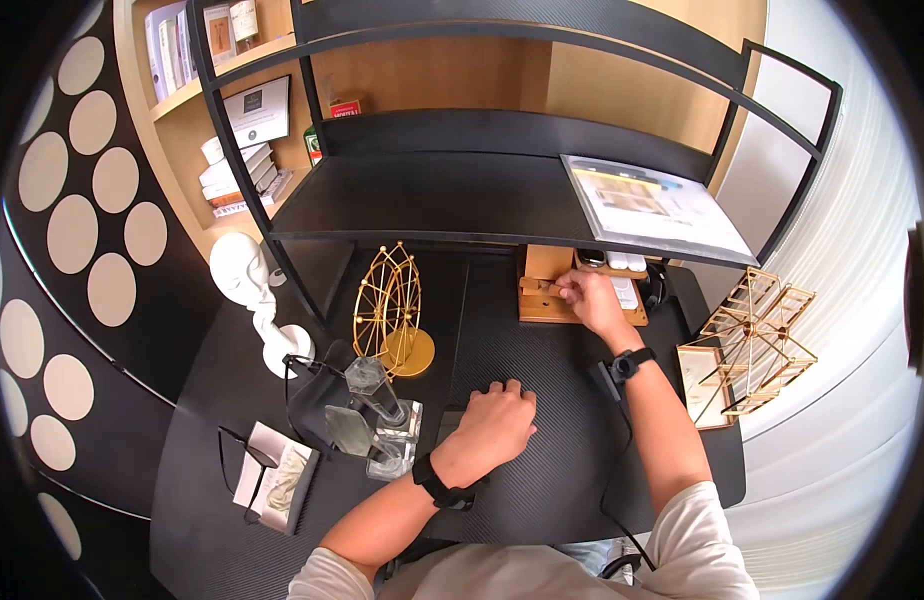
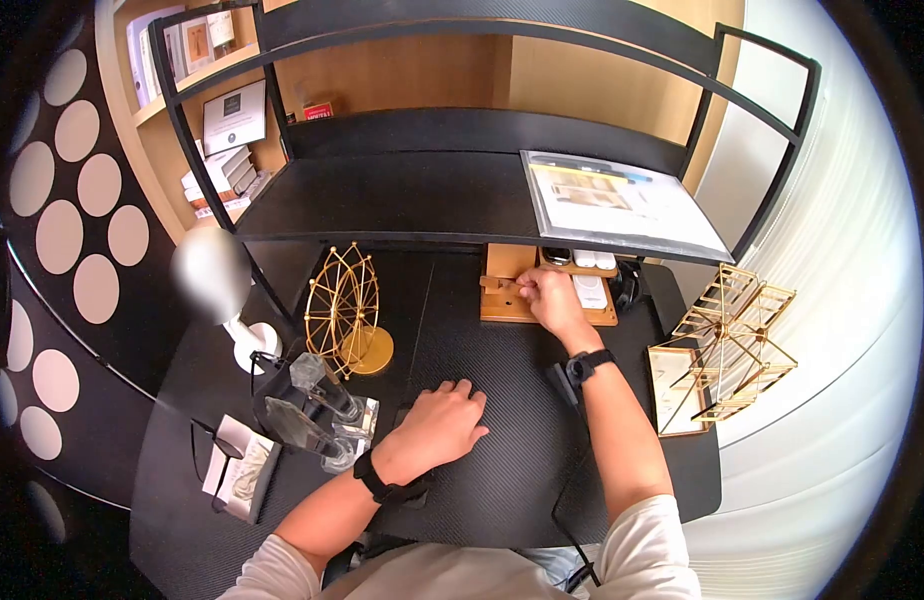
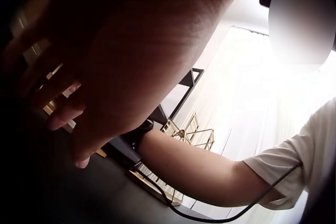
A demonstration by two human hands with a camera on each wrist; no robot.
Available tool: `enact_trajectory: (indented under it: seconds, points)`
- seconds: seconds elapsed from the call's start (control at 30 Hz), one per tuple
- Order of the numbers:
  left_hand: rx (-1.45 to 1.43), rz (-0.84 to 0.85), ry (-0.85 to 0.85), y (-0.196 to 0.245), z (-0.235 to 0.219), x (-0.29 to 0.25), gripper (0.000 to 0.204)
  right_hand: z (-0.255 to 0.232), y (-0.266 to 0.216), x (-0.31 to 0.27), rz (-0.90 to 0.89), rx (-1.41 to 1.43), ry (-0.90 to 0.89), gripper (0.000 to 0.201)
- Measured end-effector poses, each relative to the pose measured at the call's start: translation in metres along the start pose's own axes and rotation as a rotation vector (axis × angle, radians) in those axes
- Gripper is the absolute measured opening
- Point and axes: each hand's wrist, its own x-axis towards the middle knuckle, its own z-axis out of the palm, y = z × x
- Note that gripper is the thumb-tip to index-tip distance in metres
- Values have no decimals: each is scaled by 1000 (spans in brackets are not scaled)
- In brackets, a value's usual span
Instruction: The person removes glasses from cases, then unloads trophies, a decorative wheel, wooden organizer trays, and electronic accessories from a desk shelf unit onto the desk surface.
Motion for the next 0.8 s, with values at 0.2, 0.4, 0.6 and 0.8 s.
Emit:
enact_trajectory:
  seconds: [0.2,0.4,0.6,0.8]
  points:
    - [98,15,-3,-10,-3,2,30,28,-46,-55,68,416,-340,14]
    - [190,-75,146,-13,0,-7,33,22,-89,-58,-76,407,-502,16]
    - [231,-142,52,-18,21,-8,48,28,-7,12,139,281,233,51]
    - [138,-127,-212,-16,-1,-12,68,27,20,55,453,398,97,28]
